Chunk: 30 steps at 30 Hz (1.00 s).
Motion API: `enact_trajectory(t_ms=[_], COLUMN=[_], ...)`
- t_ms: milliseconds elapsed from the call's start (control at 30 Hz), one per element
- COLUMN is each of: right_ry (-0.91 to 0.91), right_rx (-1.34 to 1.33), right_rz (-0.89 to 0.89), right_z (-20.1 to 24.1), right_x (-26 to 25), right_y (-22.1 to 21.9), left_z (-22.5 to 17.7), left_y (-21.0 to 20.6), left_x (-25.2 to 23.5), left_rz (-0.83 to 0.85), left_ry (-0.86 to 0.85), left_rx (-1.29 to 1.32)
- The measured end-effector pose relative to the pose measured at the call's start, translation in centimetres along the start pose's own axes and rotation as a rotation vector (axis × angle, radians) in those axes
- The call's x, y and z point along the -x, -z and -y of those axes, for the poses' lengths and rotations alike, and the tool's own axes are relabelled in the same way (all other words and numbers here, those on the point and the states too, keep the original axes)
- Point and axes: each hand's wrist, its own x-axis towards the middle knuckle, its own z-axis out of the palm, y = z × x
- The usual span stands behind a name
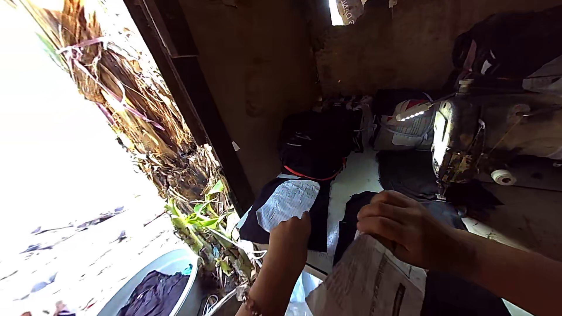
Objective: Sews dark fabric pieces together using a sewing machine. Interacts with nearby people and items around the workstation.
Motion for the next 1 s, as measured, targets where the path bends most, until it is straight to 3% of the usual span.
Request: enact_trajectory(t_ms=[67, 167, 267, 333, 400, 467, 600, 667, 767, 833, 867, 933, 967, 1000], right_ry=[0.015, 0.022, 0.058, 0.146, 0.236, 0.285, 0.232, 0.151, 0.028, -0.056, -0.091, -0.148, -0.171, -0.192], right_rx=[0.056, 0.082, 0.101, 0.119, 0.136, 0.080, -0.125, -0.107, -0.149, -0.141, -0.124, -0.091, -0.071, -0.051], right_rz=[0.065, 0.199, 0.308, 0.277, 0.233, 0.194, 0.124, 0.144, 0.166, 0.181, 0.192, 0.224, 0.244, 0.269], right_z=[0.2, 0.1, -0.1, 0.1, 1.4, 3.3, 6.4, 6.5, 5.1, 4.1, 3.6, 2.6, 2.3, 2.1], right_x=[-1.0, -2.6, -4.5, -6.1, -7.8, -9.2, -9.5, -8.5, -5.0, -2.1, -0.7, 1.9, 3.0, 4.0], right_y=[-1.6, -3.4, -4.1, -4.1, -3.6, -3.2, -2.6, -0.9, 1.8, 3.0, 3.5, 4.6, 5.2, 5.8], left_z=[0.7, 3.0, 5.8, 7.0, 7.7, 7.6, 8.3, 11.0, 12.5, 10.1, 8.4, 5.5, 4.8, 4.3], left_y=[-0.3, -1.1, -2.3, -2.4, -2.0, -1.6, -4.1, -7.8, -16.5, -21.9, -23.9, -26.5, -27.4, -27.9], left_x=[-0.1, 0.5, 2.1, 3.8, 6.2, 8.2, 10.1, 9.7, 5.5, 0.9, -1.8, -6.5, -8.3, -9.3], left_rz=[-0.070, -0.362, -0.689, -0.726, -0.649, -0.588, -0.660, -0.783, -1.124, -1.208, -1.215, -1.055, -0.866, -0.557], left_ry=[-0.010, -0.087, -0.443, -0.561, -0.500, -0.416, -0.288, -0.076, 0.205, 0.142, 0.060, -0.027, -0.022, 0.027], left_rx=[0.039, 0.206, 0.432, 0.554, 0.641, 0.568, 0.465, 0.590, 0.884, 1.034, 1.003, 0.819, 0.691, 0.565])
